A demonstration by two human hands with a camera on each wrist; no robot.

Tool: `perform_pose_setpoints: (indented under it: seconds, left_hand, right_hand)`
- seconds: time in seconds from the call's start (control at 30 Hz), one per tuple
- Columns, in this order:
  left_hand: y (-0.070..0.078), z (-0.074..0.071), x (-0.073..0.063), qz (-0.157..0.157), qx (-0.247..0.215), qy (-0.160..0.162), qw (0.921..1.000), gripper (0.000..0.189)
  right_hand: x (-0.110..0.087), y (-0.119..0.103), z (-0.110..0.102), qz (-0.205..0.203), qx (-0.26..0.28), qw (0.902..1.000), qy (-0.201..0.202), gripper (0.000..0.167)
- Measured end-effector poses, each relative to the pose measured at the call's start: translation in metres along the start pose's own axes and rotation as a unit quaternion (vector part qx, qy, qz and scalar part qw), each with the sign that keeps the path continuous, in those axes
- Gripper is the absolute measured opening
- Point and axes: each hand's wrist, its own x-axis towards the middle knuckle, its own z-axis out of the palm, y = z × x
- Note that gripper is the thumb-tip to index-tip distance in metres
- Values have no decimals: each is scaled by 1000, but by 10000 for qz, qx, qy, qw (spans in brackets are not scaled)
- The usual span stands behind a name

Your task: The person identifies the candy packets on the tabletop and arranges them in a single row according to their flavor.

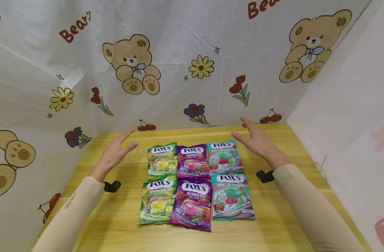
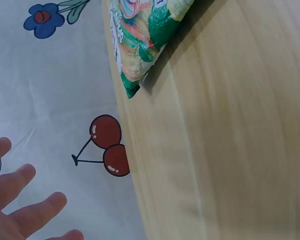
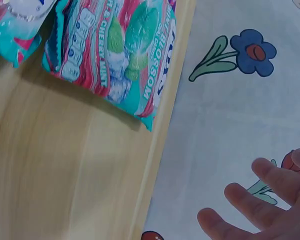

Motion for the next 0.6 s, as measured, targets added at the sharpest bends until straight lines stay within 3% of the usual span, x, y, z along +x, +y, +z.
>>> perform_pose_setpoints:
  seconds: [0.27, 0.6]
  left_hand:
    - [-8, 14, -3, -162, -657, 43, 9977, 81]
    - [-10, 35, -6, -300, -1510, -108, 9880, 75]
  right_hand:
    - [1, -4, 18, -10, 237, 9997, 14, 83]
    - [1, -20, 33, 40, 653, 9978, -134, 80]
